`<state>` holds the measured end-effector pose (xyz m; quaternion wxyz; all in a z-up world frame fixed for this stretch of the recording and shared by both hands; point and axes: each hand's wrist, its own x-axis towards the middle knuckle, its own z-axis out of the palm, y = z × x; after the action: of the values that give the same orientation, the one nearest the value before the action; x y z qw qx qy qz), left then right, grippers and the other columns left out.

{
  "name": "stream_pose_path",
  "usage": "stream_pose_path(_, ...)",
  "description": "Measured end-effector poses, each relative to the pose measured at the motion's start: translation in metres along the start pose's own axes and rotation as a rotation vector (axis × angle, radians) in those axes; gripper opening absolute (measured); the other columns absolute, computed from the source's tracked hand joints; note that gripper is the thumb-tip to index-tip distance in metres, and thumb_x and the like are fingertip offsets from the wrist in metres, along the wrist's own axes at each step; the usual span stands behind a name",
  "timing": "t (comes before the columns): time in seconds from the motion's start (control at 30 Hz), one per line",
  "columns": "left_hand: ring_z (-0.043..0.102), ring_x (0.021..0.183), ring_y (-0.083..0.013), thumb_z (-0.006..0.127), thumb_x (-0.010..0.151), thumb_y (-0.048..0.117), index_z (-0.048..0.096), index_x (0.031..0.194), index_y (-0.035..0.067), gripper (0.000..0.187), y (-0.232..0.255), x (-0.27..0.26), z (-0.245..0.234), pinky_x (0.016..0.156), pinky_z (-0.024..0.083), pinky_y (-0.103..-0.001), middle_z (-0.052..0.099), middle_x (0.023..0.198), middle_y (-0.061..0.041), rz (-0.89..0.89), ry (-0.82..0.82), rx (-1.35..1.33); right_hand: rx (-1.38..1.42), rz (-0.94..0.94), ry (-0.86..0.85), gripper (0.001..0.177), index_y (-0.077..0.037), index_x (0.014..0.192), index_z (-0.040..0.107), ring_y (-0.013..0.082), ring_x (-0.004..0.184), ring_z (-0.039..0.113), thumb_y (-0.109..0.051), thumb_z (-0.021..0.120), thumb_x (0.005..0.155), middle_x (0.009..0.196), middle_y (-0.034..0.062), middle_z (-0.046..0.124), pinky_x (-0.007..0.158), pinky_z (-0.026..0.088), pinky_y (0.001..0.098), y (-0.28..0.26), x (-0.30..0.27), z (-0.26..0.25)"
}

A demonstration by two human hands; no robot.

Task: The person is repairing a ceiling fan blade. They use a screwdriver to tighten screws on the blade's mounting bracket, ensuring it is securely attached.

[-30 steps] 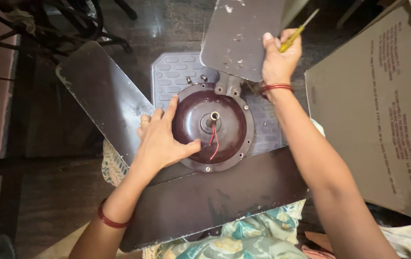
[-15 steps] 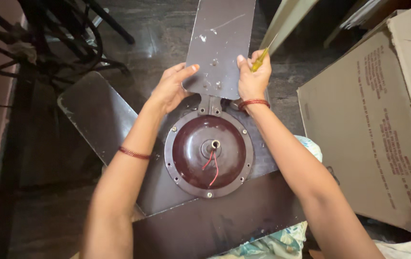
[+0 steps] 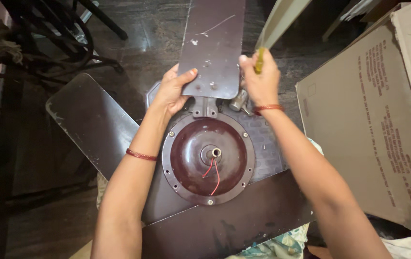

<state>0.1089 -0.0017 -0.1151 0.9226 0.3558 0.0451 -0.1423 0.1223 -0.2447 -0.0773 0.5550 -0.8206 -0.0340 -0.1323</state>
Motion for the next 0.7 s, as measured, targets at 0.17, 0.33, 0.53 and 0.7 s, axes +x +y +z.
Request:
stream_pose_path(0.17,0.073,0.092,-0.0234,0.071,0.091,0.004,0.061,0.123,0.0,0.033,0.002,0.002,-0.013,0.079,0.065,-0.045,0.07,0.11,-0.013,0.032,0.098,0.046,-0.343,-0.357,-0.322,0.035,-0.004,0.073,0.067,0.0157,0.056,0.054,-0.024,0.087,0.091,0.068,0.0064,0.061,0.055,0.044,0.0324,-0.021,-0.015,-0.055)
stream_pose_path(0.33,0.073,0.096,-0.0229,0.07,0.092,0.003,0.06,0.124,0.001,0.033,0.007,0.008,-0.01,0.083,0.065,-0.042,0.07,0.112,-0.012,0.104,0.086,-0.017,-0.411,-0.632,-0.592,0.013,-0.009,0.096,0.076,0.0215,0.072,0.071,-0.02,0.079,0.088,0.1,0.0036,0.072,0.063,0.057,0.0338,-0.041,-0.021,-0.055)
stream_pose_path(0.53,0.073,0.092,-0.0214,0.069,0.096,0.004,0.061,0.123,-0.001,0.028,0.024,0.008,-0.013,0.079,0.065,-0.038,0.07,0.109,-0.012,0.179,0.096,-0.036,-0.678,-0.624,-0.734,0.019,-0.014,0.098,0.079,0.0268,0.081,0.071,-0.018,0.073,0.081,0.11,0.0,0.073,0.067,0.056,0.0418,-0.055,-0.008,-0.033)
stream_pose_path(0.7,0.073,0.09,-0.0197,0.069,0.097,0.005,0.061,0.122,0.0,0.026,0.03,0.004,-0.021,0.076,0.065,-0.036,0.07,0.108,-0.01,0.227,0.106,-0.03,-0.725,-0.689,-0.861,0.026,-0.017,0.106,0.079,0.0287,0.082,0.07,-0.017,0.072,0.081,0.11,-0.0012,0.072,0.067,0.055,0.0439,-0.059,0.002,-0.012)
